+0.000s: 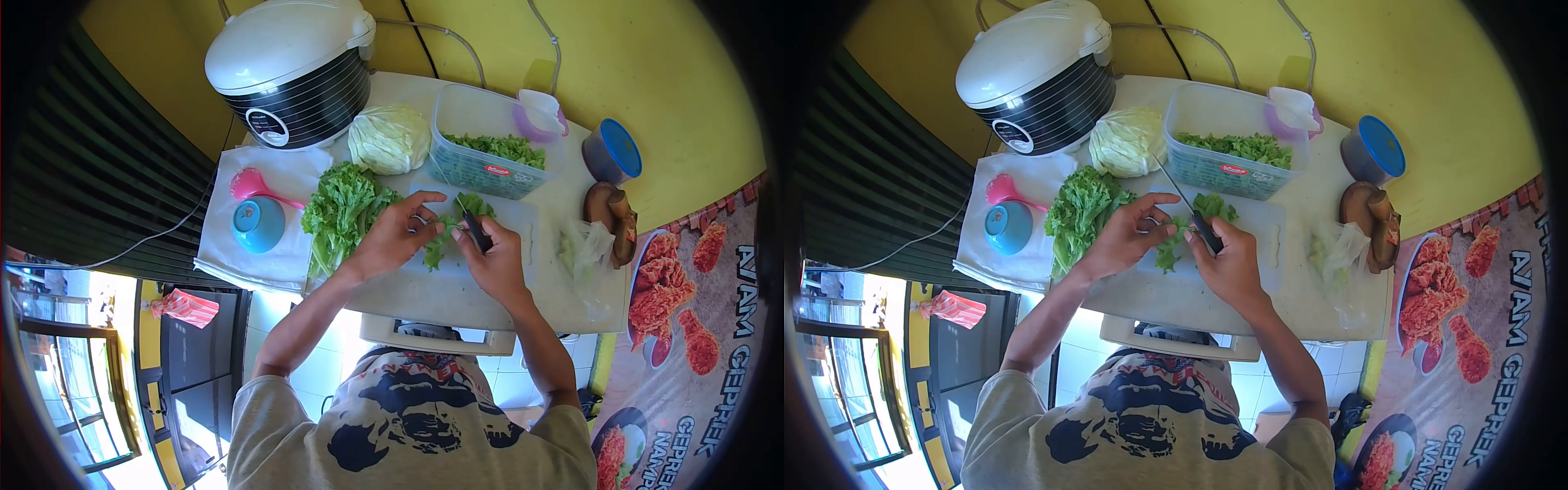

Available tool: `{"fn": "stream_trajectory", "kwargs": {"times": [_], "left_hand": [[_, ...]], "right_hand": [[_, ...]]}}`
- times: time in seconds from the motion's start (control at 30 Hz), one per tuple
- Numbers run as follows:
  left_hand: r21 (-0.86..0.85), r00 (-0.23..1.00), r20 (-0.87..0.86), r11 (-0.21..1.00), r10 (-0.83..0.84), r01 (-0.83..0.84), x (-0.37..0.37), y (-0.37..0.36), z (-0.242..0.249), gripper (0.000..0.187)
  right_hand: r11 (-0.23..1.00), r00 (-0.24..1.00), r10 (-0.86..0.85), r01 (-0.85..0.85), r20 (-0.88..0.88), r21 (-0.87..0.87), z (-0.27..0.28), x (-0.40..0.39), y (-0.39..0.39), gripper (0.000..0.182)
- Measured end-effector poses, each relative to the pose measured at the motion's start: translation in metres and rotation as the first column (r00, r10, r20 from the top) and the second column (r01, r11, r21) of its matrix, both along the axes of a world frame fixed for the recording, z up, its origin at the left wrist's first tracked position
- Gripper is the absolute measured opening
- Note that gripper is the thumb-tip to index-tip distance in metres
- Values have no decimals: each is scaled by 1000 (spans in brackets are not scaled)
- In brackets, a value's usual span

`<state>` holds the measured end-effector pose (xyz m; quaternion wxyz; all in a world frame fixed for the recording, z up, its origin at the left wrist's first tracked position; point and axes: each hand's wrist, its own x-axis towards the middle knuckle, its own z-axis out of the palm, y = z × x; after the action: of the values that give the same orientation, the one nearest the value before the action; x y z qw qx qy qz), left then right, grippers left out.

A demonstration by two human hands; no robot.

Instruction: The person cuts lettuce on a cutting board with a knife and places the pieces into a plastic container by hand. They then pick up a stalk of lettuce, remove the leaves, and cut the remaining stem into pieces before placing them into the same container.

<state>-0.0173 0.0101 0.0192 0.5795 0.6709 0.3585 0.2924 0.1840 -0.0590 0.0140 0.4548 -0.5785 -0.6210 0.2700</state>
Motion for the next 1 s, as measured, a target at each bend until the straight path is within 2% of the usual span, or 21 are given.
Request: {"fn": "stream_trajectory", "kwargs": {"times": [0.07,0.17,0.27,0.4,0.5,0.6,1.0], "left_hand": [[152,961,-220,979,170,-139,6,3,0,43],[416,917,-234,886,323,-206,11,12,-29,41],[516,900,-223,828,376,-218,14,11,-35,42],[535,884,-224,810,410,-240,16,12,-36,44],[520,885,-235,821,402,-235,15,14,-36,45],[486,887,-241,840,393,-240,14,16,-37,45],[442,894,-260,868,366,-227,14,18,-35,47]], "right_hand": [[998,996,-36,33,77,45,-4,-4,7,19],[991,986,-50,29,158,129,-10,-6,5,25],[992,969,-29,-1,245,125,-18,-4,-11,36],[997,897,27,-54,442,47,-18,1,-36,54],[997,848,71,-70,526,-23,-17,1,-51,62],[998,822,51,-62,567,0,-21,0,-59,64],[995,760,84,-25,644,-100,-20,-9,-43,65]]}}
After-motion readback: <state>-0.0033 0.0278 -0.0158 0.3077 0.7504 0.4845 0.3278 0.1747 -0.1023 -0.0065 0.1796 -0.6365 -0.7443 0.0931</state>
